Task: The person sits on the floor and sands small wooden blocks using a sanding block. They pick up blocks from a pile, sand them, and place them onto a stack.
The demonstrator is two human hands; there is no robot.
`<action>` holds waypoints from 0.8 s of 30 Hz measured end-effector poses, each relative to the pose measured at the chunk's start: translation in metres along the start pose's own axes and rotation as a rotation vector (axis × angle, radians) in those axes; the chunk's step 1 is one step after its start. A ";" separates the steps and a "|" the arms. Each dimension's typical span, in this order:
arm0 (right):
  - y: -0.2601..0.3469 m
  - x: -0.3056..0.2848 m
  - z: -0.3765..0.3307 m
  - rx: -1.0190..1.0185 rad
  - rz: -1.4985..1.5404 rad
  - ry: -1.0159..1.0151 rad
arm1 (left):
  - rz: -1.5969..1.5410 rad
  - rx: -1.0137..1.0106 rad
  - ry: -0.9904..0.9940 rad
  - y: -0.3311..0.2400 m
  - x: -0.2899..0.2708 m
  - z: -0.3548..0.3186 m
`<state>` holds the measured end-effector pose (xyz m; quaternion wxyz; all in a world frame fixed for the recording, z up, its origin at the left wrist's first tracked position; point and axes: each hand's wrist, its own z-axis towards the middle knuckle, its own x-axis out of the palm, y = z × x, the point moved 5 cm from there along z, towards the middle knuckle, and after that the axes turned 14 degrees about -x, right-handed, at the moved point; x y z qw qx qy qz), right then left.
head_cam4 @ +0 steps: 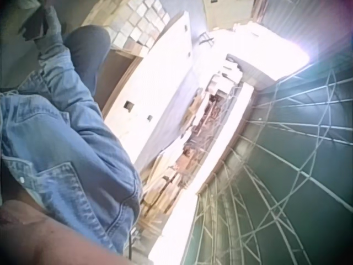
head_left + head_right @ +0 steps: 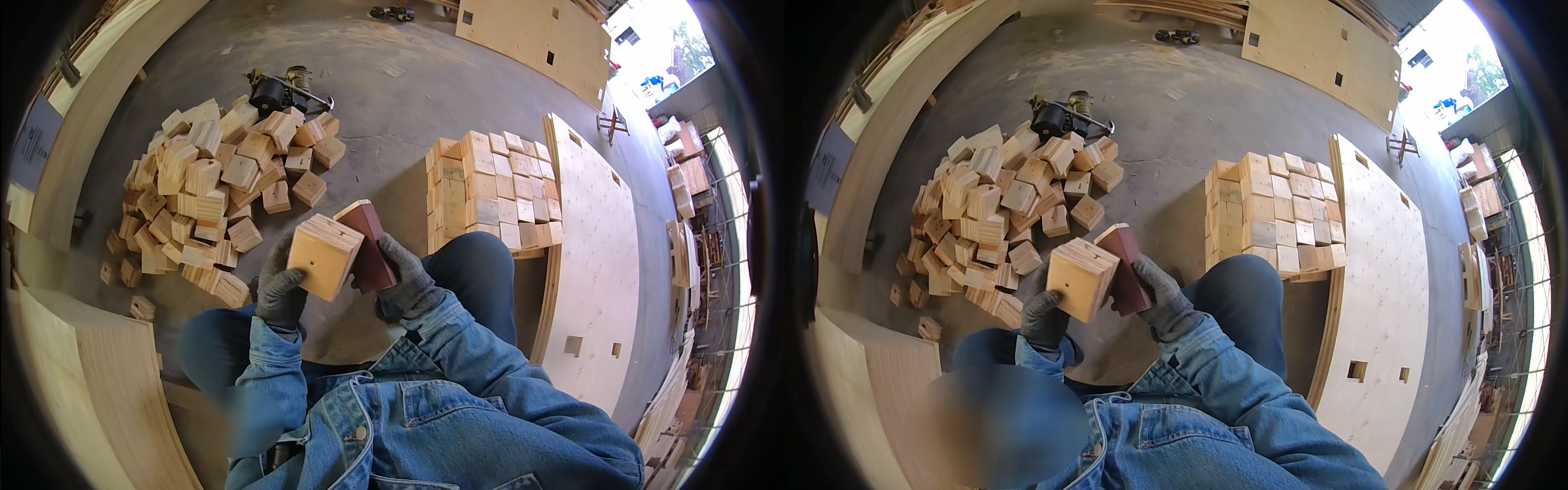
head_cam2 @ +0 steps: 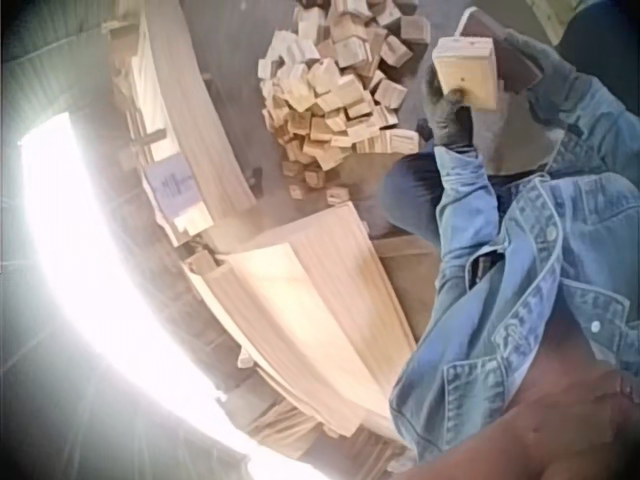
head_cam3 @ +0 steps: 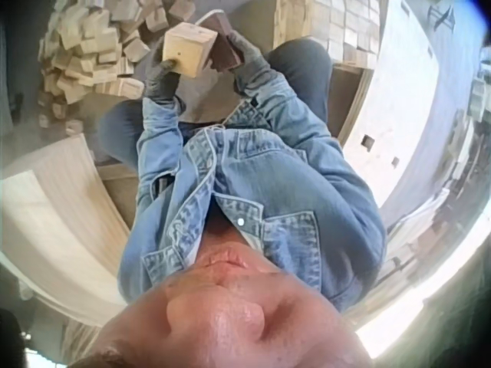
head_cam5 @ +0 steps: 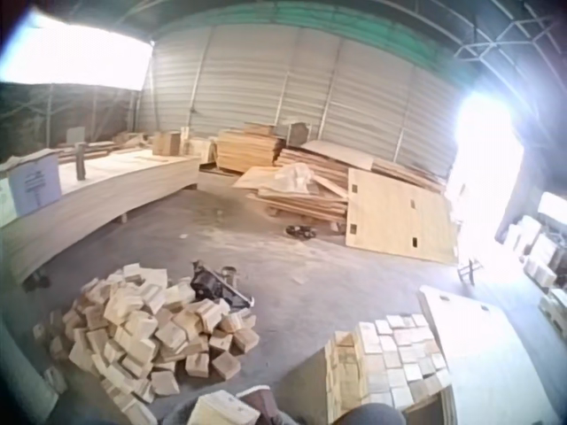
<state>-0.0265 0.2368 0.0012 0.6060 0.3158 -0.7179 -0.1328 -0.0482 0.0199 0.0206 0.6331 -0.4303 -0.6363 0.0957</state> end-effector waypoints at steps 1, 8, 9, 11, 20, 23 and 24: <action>0.000 0.003 0.001 -0.007 -0.007 0.042 | -0.039 0.026 -0.011 -0.002 -0.002 0.001; 0.004 0.035 -0.004 -0.037 -0.101 0.086 | -0.368 -0.094 -0.055 0.027 -0.026 0.001; 0.004 0.034 -0.004 -0.032 -0.138 0.067 | -0.404 -0.119 -0.030 0.029 -0.026 0.000; 0.005 0.039 -0.002 -0.088 -0.165 0.086 | -0.270 -0.156 -0.029 0.032 -0.020 0.000; 0.010 0.062 -0.004 -0.239 -0.596 0.065 | -0.541 -0.178 0.081 0.015 0.008 -0.005; 0.012 0.064 -0.003 -0.295 -0.765 0.020 | -0.577 -0.168 -0.049 0.024 -0.008 0.000; 0.012 0.063 -0.004 -0.315 -0.823 -0.005 | -0.569 -0.180 -0.079 0.027 -0.012 0.001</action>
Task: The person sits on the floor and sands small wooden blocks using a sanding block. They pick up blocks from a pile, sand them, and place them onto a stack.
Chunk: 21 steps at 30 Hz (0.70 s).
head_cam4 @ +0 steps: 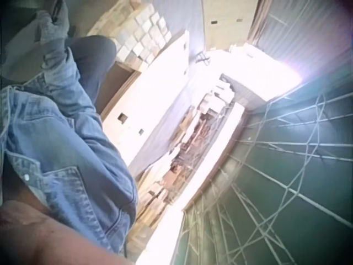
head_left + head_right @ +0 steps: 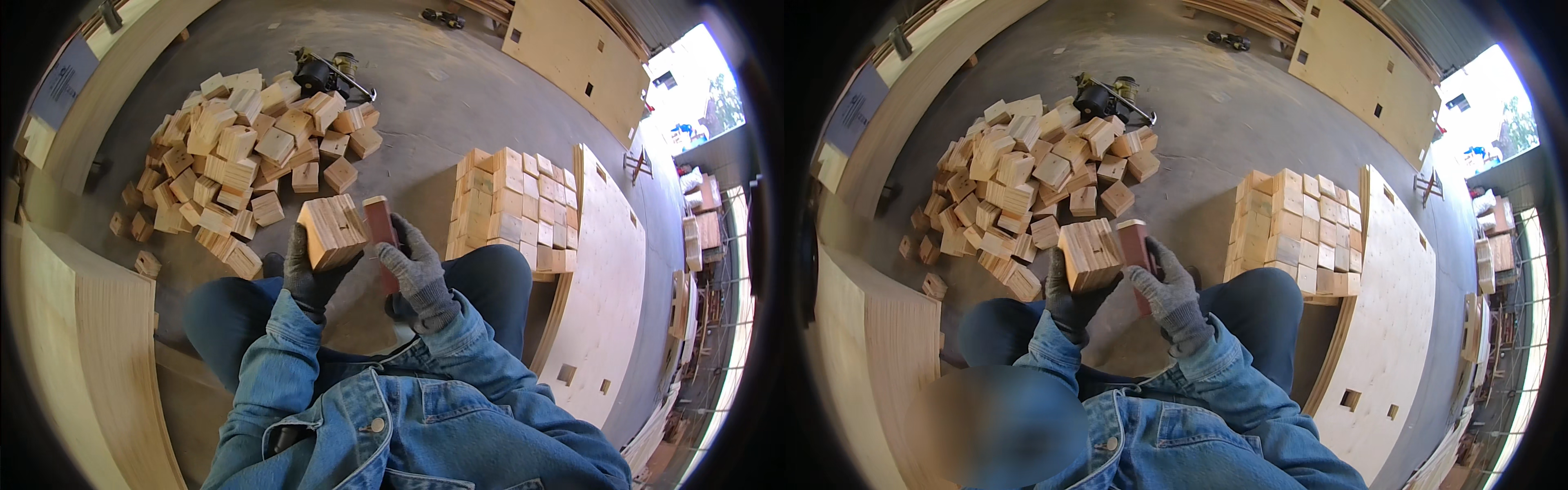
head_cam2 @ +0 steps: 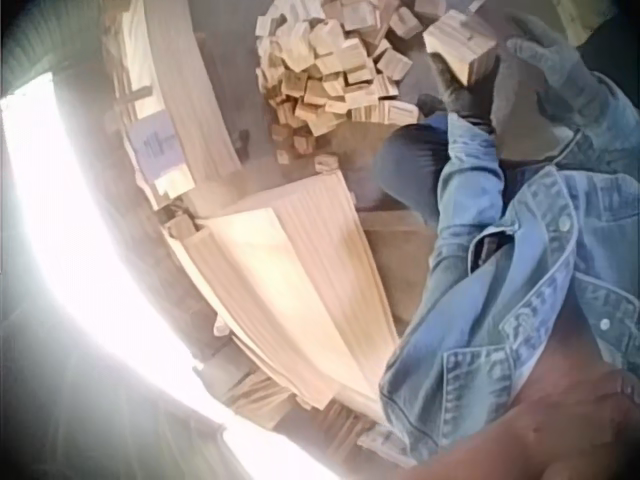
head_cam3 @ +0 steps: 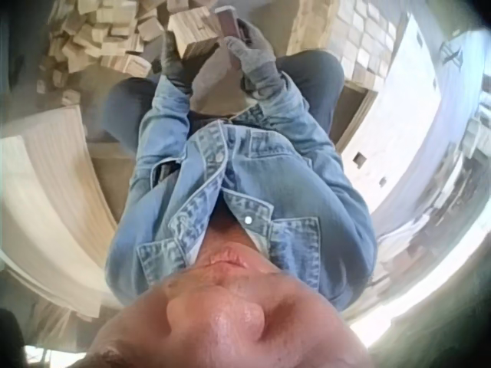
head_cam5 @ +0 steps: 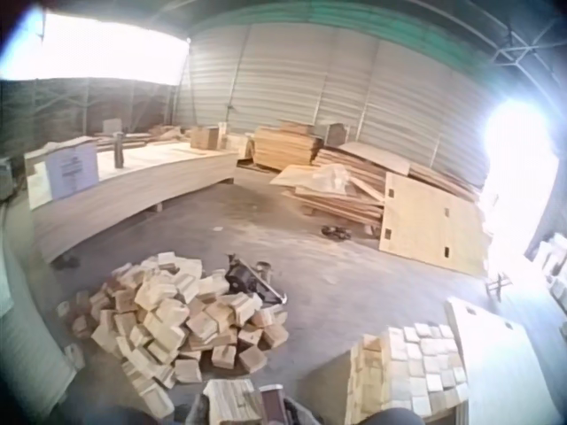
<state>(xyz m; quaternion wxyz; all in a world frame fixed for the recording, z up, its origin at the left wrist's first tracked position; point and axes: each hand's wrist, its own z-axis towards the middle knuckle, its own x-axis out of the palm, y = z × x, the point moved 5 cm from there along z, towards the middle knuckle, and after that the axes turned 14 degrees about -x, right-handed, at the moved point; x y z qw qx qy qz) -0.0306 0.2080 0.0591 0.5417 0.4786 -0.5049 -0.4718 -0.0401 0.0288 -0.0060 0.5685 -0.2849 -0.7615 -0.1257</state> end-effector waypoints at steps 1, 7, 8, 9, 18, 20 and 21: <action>0.004 -0.001 -0.001 -0.028 -0.033 -0.033 | 0.005 -0.002 -0.032 0.000 -0.004 0.002; 0.061 0.022 -0.018 -0.549 -0.745 0.151 | 0.227 0.101 -0.037 -0.006 -0.006 -0.001; 0.066 0.029 -0.020 -0.582 -0.807 0.192 | 0.251 0.104 -0.015 -0.006 -0.001 0.003; 0.067 0.035 -0.022 -0.614 -0.869 0.233 | 0.274 0.107 0.008 -0.005 0.002 0.006; 0.056 0.020 0.063 -0.502 -0.849 0.184 | 0.238 -0.035 0.065 0.013 0.006 -0.002; 0.051 0.011 0.081 -0.418 -0.764 0.141 | 0.150 -0.042 0.043 0.015 0.006 -0.002; 0.051 0.008 0.080 -0.381 -0.780 0.126 | 0.161 -0.030 0.053 0.012 0.006 -0.002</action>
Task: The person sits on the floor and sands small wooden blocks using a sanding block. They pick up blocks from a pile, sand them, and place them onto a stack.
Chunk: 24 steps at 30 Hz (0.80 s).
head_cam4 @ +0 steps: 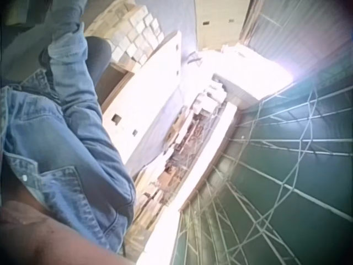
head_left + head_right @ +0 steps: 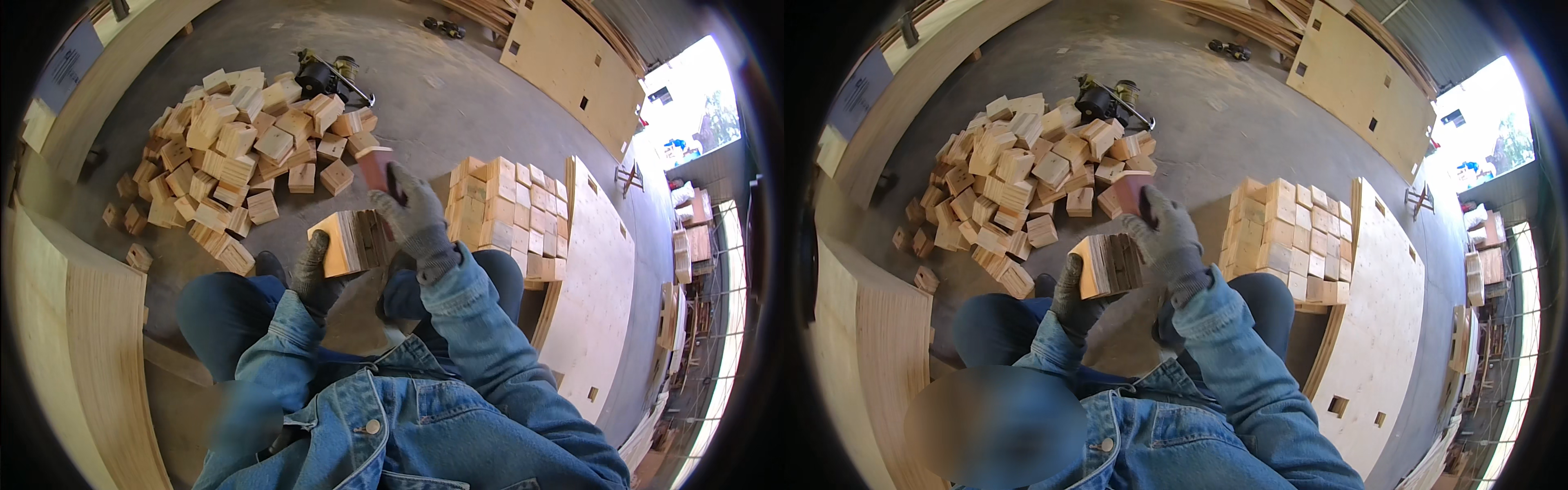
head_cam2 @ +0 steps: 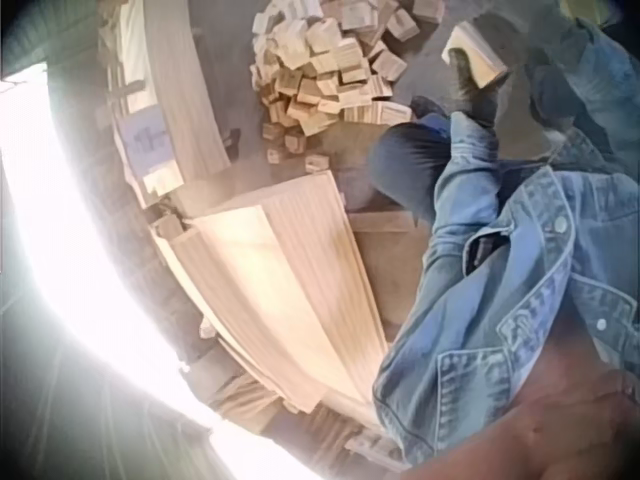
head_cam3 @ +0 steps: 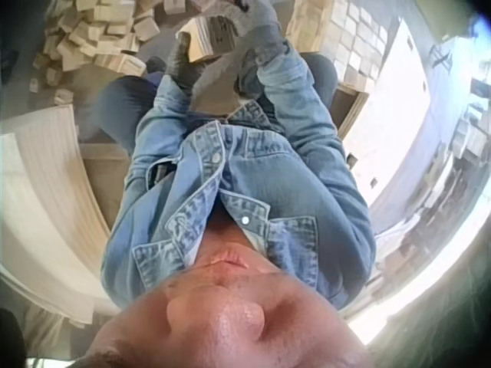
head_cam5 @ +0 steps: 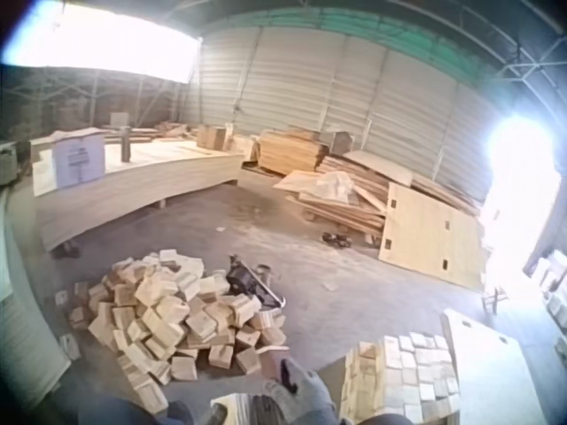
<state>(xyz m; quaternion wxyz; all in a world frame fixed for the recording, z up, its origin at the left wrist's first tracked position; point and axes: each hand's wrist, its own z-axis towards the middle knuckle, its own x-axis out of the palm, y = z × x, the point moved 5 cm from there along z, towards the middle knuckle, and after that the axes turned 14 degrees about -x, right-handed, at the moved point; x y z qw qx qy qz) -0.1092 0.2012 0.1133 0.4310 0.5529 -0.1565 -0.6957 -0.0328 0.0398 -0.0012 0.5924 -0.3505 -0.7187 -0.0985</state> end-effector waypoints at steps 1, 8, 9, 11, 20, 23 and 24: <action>0.001 -0.006 -0.005 0.041 -0.015 0.002 | 0.012 0.012 0.009 -0.003 0.000 0.001; 0.077 -0.002 -0.070 -0.241 -0.051 0.039 | 0.036 0.079 -0.058 -0.012 -0.012 0.007; 0.082 0.001 -0.072 -0.247 -0.078 0.050 | -0.005 0.073 -0.100 -0.012 -0.014 0.003; 0.071 0.008 -0.057 -0.208 -0.002 0.057 | 0.030 0.084 -0.064 -0.012 -0.007 -0.006; 0.029 -0.010 -0.019 0.152 0.188 0.103 | -0.030 0.040 -0.071 -0.006 -0.015 -0.005; 0.041 -0.003 -0.073 -0.058 0.055 0.072 | -0.005 0.045 -0.061 -0.010 -0.030 0.007; 0.048 0.000 -0.081 -0.118 0.028 0.067 | -0.003 0.056 -0.081 -0.010 -0.023 0.006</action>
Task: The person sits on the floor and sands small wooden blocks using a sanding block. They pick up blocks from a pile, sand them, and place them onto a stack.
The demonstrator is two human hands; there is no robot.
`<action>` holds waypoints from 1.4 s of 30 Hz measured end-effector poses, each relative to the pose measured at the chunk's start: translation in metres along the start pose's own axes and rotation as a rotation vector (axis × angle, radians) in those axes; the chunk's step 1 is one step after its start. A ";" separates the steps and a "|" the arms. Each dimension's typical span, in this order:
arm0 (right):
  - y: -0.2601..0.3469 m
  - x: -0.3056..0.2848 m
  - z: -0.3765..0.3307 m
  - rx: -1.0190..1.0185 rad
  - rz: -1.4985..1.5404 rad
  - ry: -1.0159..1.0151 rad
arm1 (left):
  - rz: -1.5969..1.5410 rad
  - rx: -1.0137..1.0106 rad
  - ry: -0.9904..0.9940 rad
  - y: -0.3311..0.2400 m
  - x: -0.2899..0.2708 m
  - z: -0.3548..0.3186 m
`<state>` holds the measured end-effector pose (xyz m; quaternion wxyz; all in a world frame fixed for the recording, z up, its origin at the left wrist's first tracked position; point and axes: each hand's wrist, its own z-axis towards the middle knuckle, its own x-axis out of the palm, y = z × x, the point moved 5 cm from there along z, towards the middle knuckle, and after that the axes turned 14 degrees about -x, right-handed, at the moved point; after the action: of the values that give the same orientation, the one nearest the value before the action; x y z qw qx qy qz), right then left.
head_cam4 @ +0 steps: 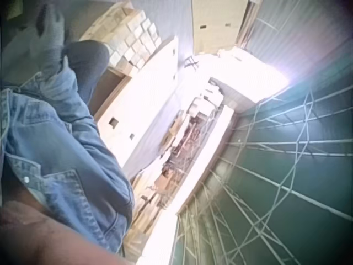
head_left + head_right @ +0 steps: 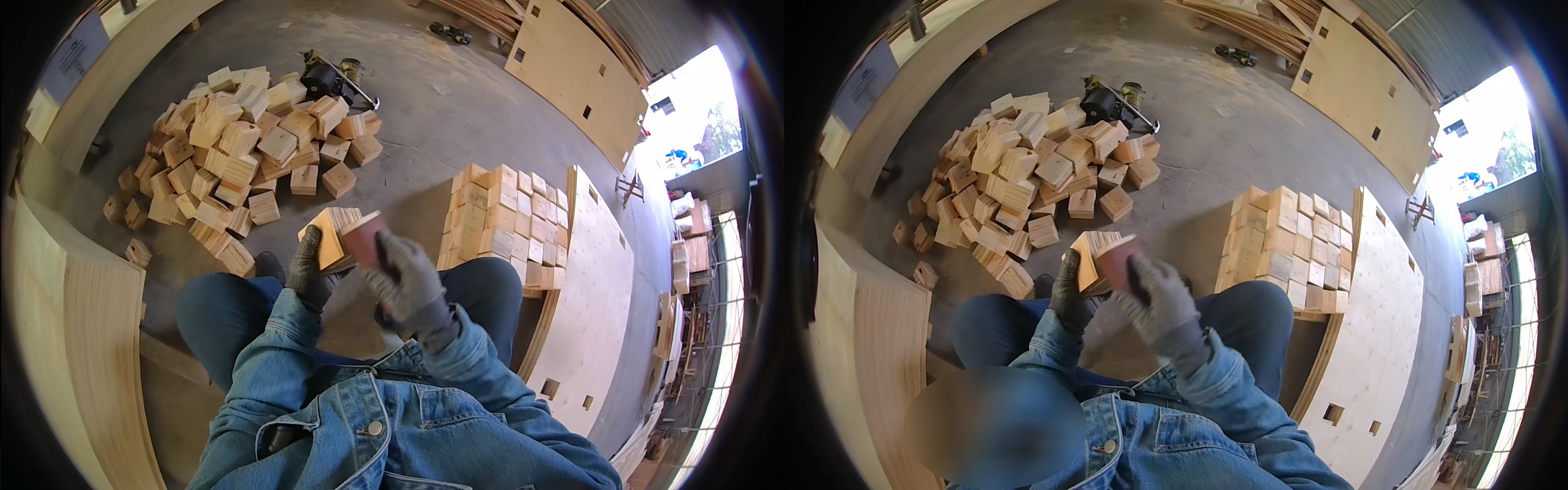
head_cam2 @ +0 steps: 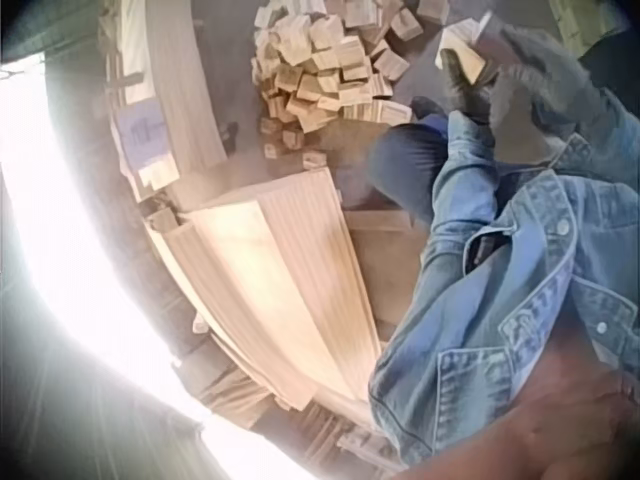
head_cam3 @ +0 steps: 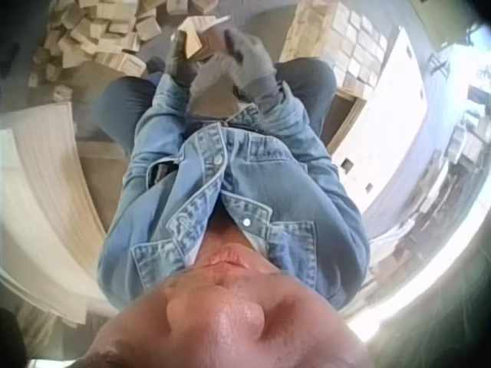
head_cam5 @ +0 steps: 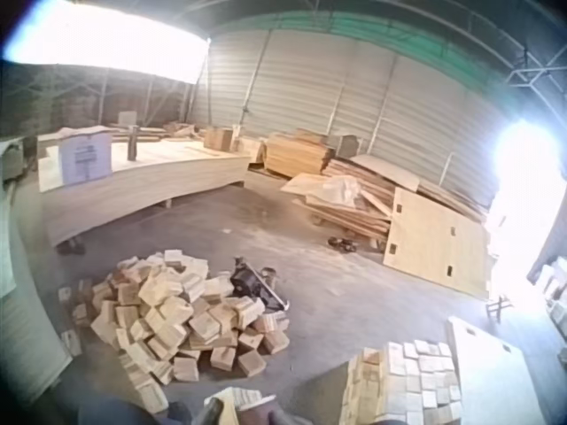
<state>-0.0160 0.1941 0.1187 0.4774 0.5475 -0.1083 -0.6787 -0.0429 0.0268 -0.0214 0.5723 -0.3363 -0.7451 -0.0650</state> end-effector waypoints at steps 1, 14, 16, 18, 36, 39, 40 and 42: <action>0.004 0.002 0.001 -0.007 -0.019 0.005 | 0.003 0.010 -0.019 0.000 0.007 -0.002; -0.001 0.013 0.017 -0.075 -0.020 0.033 | 0.011 0.072 -0.040 0.005 0.011 -0.001; 0.019 0.013 0.009 -0.032 -0.043 0.074 | 0.028 0.044 -0.068 0.000 0.002 -0.001; 0.021 0.013 0.012 -0.010 -0.047 0.076 | 0.090 0.033 -0.053 0.003 0.003 -0.002; -0.015 0.006 0.059 -0.064 -0.058 0.044 | 0.061 -0.067 0.031 0.017 0.009 -0.003; -0.038 0.003 0.073 0.052 -0.043 0.011 | 0.027 -0.122 -0.009 0.019 0.010 -0.004; -0.027 -0.003 0.071 0.065 -0.047 0.046 | 0.020 -0.116 0.014 0.018 0.010 -0.006; -0.013 -0.003 0.057 -0.028 -0.058 0.076 | 0.005 -0.097 0.058 0.017 0.008 -0.007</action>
<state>-0.0711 0.1820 0.1335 0.4690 0.5688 -0.0647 -0.6725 -0.0288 0.0396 -0.0171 0.5770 -0.3636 -0.7231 -0.1095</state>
